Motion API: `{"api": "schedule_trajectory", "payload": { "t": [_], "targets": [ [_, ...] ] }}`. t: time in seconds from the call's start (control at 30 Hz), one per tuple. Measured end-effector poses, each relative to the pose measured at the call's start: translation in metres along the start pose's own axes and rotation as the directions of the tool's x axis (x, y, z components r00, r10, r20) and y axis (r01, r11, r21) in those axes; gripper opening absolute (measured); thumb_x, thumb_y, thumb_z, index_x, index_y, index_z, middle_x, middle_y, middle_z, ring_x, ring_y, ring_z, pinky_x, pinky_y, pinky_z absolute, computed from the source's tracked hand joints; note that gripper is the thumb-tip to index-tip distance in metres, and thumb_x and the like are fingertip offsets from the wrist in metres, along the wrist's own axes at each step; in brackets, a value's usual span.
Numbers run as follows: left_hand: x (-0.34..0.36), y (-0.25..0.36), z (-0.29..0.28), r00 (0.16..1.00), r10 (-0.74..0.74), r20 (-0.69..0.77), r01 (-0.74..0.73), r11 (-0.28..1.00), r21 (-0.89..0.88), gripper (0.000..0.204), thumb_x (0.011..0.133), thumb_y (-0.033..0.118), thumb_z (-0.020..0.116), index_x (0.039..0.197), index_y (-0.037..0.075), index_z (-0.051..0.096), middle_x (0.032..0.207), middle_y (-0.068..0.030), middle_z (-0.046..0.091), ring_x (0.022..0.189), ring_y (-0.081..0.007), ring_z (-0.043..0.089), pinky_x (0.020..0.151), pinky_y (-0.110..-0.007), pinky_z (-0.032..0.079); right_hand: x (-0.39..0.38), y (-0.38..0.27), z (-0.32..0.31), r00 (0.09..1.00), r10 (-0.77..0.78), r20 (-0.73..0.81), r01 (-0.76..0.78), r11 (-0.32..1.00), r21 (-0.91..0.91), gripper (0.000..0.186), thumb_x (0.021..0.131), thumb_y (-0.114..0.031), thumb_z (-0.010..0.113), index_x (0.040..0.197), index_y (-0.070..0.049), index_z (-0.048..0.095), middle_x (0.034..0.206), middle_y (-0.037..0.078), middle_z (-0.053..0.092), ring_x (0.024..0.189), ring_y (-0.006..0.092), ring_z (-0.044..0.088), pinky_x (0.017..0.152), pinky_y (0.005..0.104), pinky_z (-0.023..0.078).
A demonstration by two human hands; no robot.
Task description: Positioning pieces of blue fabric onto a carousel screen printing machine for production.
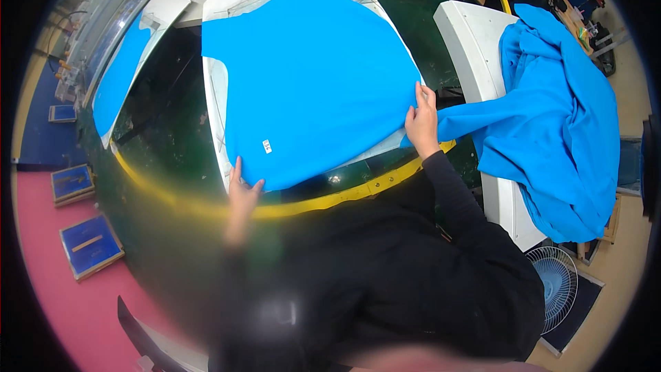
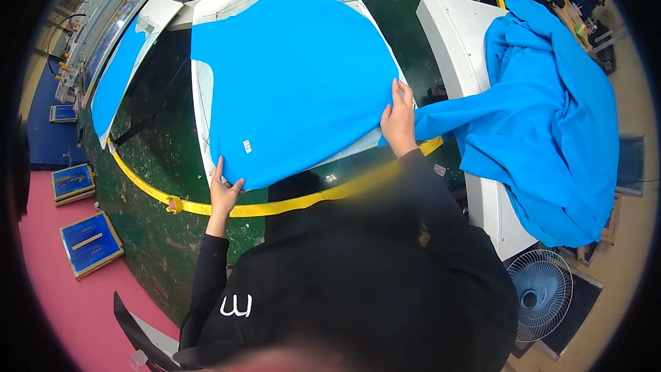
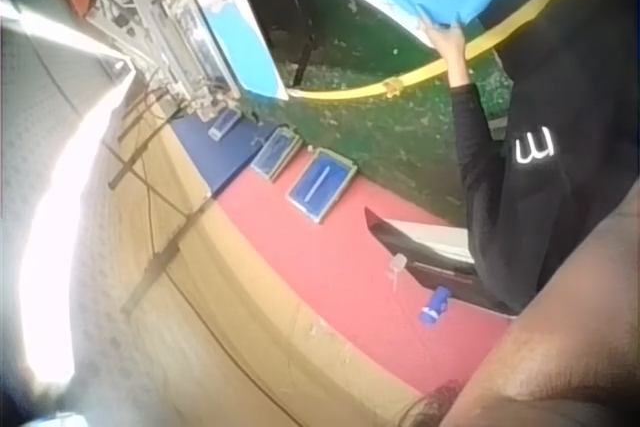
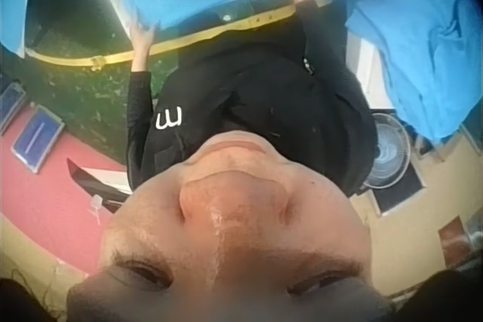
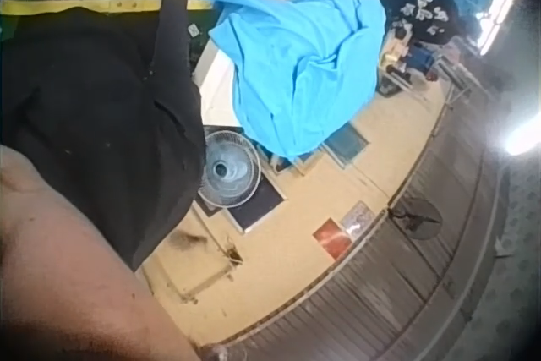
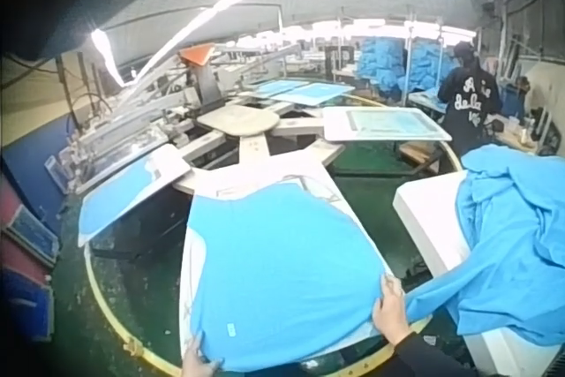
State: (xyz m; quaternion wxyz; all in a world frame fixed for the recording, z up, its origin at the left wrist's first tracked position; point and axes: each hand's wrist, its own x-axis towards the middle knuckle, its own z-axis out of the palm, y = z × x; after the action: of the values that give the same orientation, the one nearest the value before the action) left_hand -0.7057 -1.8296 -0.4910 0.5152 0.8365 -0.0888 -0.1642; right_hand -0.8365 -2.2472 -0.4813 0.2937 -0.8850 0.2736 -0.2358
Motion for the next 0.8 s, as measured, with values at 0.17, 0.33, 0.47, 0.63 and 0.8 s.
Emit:
{"api": "schedule_trajectory", "payload": {
  "t": [0.17, 0.33, 0.47, 0.63, 0.8],
  "targets": [
    [-0.001, -0.015, -0.002, 0.998, 0.066, -0.007, -0.066, 0.998, 0.018, 0.084, 0.075, -0.013, 0.065, 0.146, 0.005, 0.023, 0.145, -0.0189, 0.024, 0.098, -0.0288, 0.062, 0.059, -0.028, 0.06, 0.005, 0.005, 0.01, 0.994, 0.098, 0.057, -0.095, 0.994, -0.063, 0.058, 0.083, 0.002, 0.054, 0.138, 0.005, 0.037, 0.127, 0.022, 0.043, 0.115, 0.0352, 0.049, 0.095, 0.0362, 0.043],
    [-0.006, -0.015, 0.011, 0.992, 0.07, -0.102, -0.081, 0.991, -0.107, 0.076, 0.077, -0.011, 0.064, 0.143, 0.006, 0.03, 0.142, -0.017, 0.03, 0.098, -0.0233, 0.061, 0.06, -0.025, 0.057, 0.001, 0.01, 0.011, 0.995, 0.084, 0.05, -0.079, 0.993, -0.091, 0.059, 0.081, 0.002, 0.055, 0.136, 0.007, 0.036, 0.122, 0.022, 0.043, 0.108, 0.0345, 0.051, 0.09, 0.0371, 0.045],
    [-0.02, -0.007, 0.038, 0.978, -0.089, -0.19, 0.002, 0.91, -0.414, 0.064, 0.082, -0.004, 0.065, 0.138, 0.005, 0.036, 0.125, -0.0178, 0.044, 0.088, -0.0204, 0.063, 0.064, -0.027, 0.056, -0.008, 0.0, 0.005, 0.984, 0.156, 0.088, -0.171, 0.964, 0.202, 0.065, 0.077, -0.004, 0.066, 0.137, -0.005, 0.042, 0.116, 0.016, 0.049, 0.079, 0.0192, 0.056, 0.068, 0.0292, 0.049],
    [-0.024, 0.002, 0.053, 0.985, -0.087, -0.147, 0.044, 0.962, -0.269, 0.068, 0.077, 0.0, 0.072, 0.136, 0.001, 0.039, 0.116, -0.0193, 0.051, 0.073, -0.0154, 0.064, 0.057, -0.024, 0.055, -0.018, -0.005, 0.007, 0.982, 0.121, 0.146, -0.162, 0.936, 0.312, 0.062, 0.072, -0.005, 0.072, 0.13, -0.017, 0.054, 0.112, 0.009, 0.053, 0.065, 0.0116, 0.049, 0.059, 0.0248, 0.044],
    [-0.032, 0.03, 0.042, 0.976, -0.2, -0.084, 0.16, 0.925, -0.345, 0.07, 0.075, -0.001, 0.073, 0.135, -0.005, 0.037, 0.113, -0.0234, 0.051, 0.064, -0.016, 0.064, 0.052, -0.024, 0.054, -0.016, -0.003, -0.007, 0.973, 0.09, 0.212, -0.132, 0.972, 0.193, 0.048, 0.073, 0.001, 0.069, 0.118, -0.012, 0.062, 0.114, 0.012, 0.052, 0.073, 0.0175, 0.057, 0.065, 0.0289, 0.049]
  ]
}}
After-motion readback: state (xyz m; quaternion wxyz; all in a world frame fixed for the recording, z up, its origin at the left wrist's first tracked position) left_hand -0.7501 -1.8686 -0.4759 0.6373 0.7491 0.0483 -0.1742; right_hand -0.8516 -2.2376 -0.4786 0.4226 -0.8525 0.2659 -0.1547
